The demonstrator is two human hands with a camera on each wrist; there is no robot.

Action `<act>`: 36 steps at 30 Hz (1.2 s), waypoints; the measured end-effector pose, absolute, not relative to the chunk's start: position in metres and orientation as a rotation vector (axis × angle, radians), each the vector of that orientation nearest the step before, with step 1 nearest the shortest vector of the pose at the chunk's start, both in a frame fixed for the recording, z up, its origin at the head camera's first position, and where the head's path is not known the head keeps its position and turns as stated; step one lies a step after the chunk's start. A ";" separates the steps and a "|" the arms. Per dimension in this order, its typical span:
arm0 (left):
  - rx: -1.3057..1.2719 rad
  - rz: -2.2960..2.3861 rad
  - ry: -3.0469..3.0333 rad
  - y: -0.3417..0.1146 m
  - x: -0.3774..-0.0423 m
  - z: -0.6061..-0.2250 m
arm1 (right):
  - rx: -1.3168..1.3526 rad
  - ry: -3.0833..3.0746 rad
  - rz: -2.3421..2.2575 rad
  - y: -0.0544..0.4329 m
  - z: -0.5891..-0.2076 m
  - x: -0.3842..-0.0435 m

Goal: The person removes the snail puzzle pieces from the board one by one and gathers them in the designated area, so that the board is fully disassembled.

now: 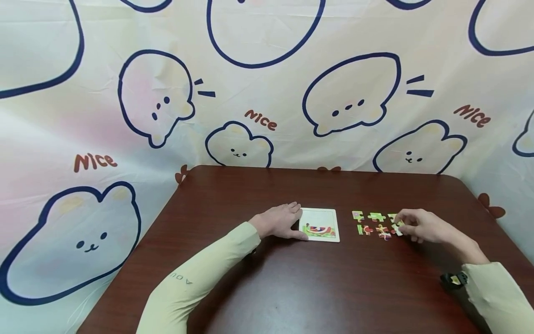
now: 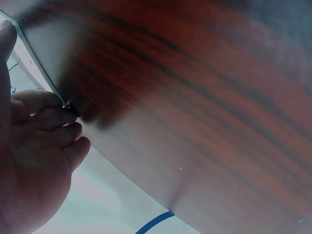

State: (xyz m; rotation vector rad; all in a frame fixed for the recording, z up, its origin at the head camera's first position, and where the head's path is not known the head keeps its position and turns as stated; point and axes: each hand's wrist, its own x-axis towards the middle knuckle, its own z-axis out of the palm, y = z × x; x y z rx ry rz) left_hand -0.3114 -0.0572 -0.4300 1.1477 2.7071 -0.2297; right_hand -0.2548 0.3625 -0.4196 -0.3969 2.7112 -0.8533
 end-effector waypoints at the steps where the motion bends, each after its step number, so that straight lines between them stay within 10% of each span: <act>1: 1.151 -0.232 2.705 -0.057 -0.311 -0.431 | -0.396 2.707 -0.862 0.363 -0.420 -0.254; 36: 1.131 -0.222 2.704 -0.057 -0.310 -0.431 | -0.390 2.656 -0.848 0.368 -0.428 -0.261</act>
